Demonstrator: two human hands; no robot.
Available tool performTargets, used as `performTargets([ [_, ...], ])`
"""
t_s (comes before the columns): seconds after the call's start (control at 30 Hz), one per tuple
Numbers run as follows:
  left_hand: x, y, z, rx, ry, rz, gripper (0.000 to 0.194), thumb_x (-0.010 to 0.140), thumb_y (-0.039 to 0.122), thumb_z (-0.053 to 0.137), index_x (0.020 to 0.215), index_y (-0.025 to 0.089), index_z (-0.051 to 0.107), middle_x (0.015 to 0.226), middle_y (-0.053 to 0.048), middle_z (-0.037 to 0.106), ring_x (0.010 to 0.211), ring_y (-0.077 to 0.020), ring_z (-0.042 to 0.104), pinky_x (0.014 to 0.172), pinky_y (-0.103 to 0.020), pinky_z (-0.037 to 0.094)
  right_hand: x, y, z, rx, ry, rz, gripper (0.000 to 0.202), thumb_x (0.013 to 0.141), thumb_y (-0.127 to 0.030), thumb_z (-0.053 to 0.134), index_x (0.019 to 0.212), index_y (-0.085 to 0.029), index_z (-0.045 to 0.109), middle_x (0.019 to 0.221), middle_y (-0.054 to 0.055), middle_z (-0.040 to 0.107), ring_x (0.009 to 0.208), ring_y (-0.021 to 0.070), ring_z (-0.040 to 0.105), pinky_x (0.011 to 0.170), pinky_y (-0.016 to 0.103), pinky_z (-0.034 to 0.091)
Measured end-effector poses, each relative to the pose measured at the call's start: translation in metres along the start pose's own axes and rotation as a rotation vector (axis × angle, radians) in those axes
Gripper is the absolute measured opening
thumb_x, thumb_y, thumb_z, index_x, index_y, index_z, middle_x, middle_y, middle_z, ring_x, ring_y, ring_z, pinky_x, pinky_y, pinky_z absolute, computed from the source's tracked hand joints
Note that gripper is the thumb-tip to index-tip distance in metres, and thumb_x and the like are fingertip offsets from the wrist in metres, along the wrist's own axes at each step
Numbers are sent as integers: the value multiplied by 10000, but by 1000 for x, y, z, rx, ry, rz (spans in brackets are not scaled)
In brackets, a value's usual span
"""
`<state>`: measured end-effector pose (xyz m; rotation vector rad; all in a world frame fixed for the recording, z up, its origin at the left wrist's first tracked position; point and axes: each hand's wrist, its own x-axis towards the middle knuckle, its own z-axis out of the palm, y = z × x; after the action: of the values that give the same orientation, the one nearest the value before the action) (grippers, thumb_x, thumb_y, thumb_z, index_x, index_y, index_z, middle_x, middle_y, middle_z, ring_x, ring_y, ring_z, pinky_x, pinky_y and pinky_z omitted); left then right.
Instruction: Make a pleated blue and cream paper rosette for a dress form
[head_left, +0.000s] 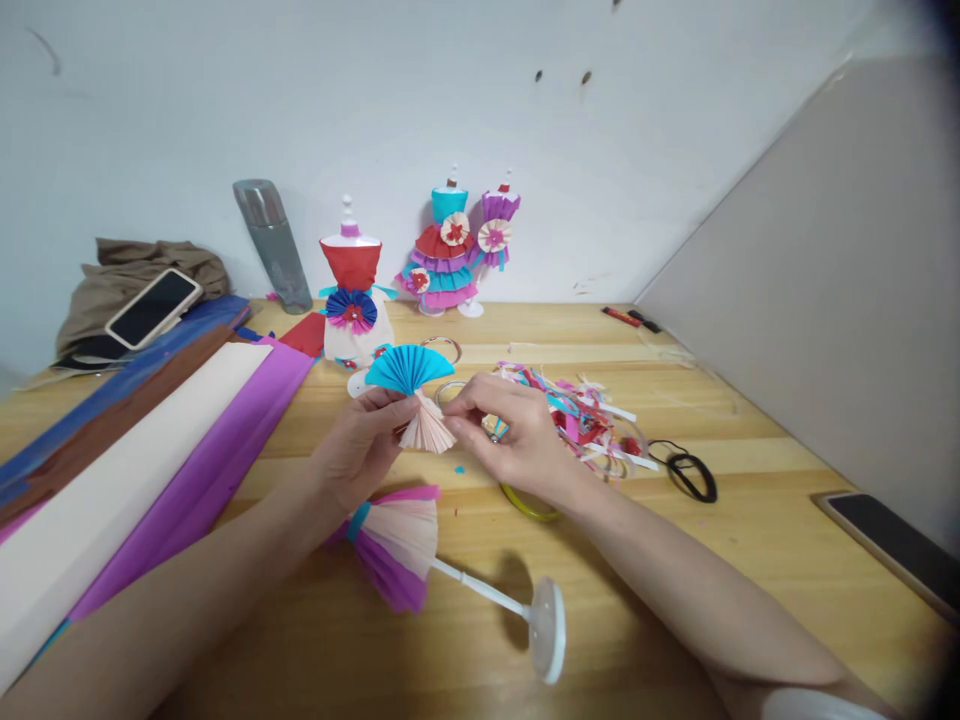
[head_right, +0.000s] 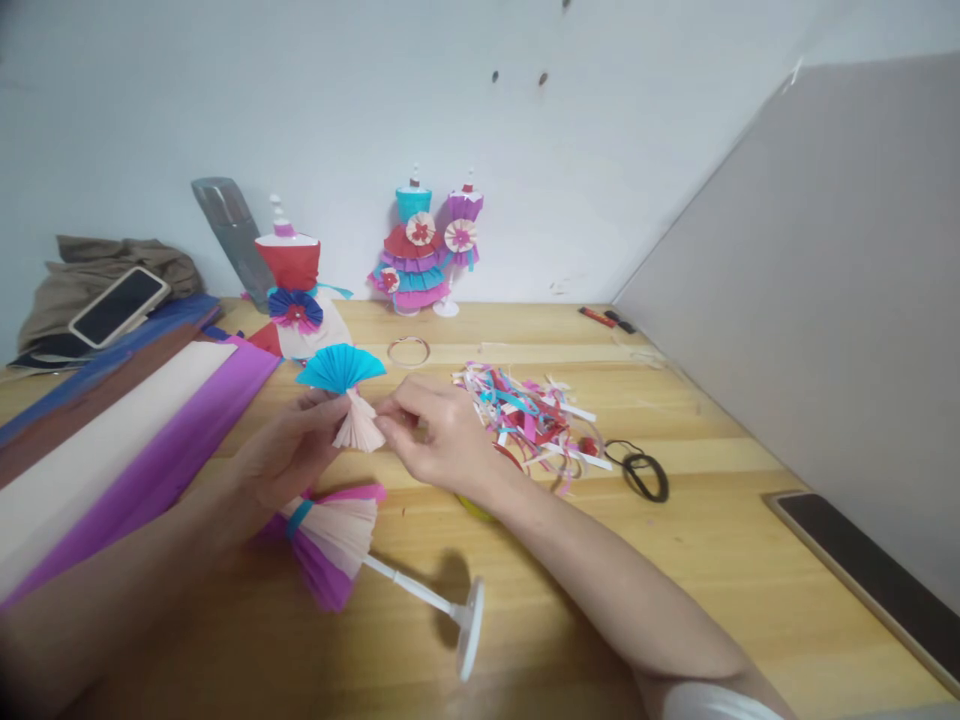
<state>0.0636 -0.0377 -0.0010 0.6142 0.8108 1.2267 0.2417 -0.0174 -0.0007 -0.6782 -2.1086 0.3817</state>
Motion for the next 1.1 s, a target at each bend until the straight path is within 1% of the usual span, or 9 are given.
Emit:
performTargets([
  [0.1,0,0,1,-4,-1,2,211,580,175,856,645,134,660,665,3,649,660,-112,577,668,-252,458,0,-2,0,-36,17,-34,146,873,-107,548,755,-180,596,681,17,610,627,124,558,603,257,430],
  [0.27,-2,0,0,-2,-1,-10,201,616,182,843,655,144,649,672,18,645,662,-104,573,678,-247,455,-1,-3,0,-78,-21,-58,69,869,-156,580,813,-182,610,704,24,627,638,136,579,614,265,448],
  [0.4,-3,1,1,-4,12,0,240,578,196,871,647,138,648,656,15,644,659,-108,569,670,-252,447,-1,-4,0,-137,-28,-66,132,876,-118,527,784,-183,597,692,35,632,625,144,586,603,266,448],
  [0.47,-2,1,1,9,9,8,230,583,197,867,668,135,662,681,2,659,683,-119,582,683,-260,448,-1,-6,0,-195,-13,-53,152,883,-114,504,774,-185,583,682,39,630,610,146,575,582,266,431],
  [0.57,0,-1,0,27,2,14,206,596,197,851,677,143,670,708,-3,669,702,-126,592,693,-264,450,-2,-10,-1,-247,11,5,157,888,-109,485,787,-191,573,657,26,626,570,136,553,555,260,406],
  [0.67,1,-3,-2,37,6,-8,209,589,203,853,643,145,659,689,-2,657,702,-123,587,695,-256,450,-1,-11,-3,-241,30,30,163,887,-108,484,776,-194,566,649,21,629,563,130,553,555,251,407],
  [0.83,2,-3,-6,120,-48,-71,216,603,239,849,682,125,683,712,-29,671,690,-126,577,690,-254,446,3,-9,-13,-219,-4,-18,128,886,-109,516,819,-183,597,695,35,648,606,139,575,572,253,416],
  [0.97,0,-1,-3,117,-76,-84,217,611,214,843,745,115,704,780,-49,688,726,-135,592,741,-266,460,7,-10,-24,-173,-62,-26,147,860,-74,525,831,-187,616,708,22,647,638,141,585,601,257,428],
  [1.1,-3,-1,1,105,-99,-110,204,627,203,829,781,129,717,843,-57,704,792,-154,616,788,-276,471,8,-10,-27,-187,-40,-29,139,863,-91,533,791,-192,596,690,17,633,622,136,566,587,258,415],
])
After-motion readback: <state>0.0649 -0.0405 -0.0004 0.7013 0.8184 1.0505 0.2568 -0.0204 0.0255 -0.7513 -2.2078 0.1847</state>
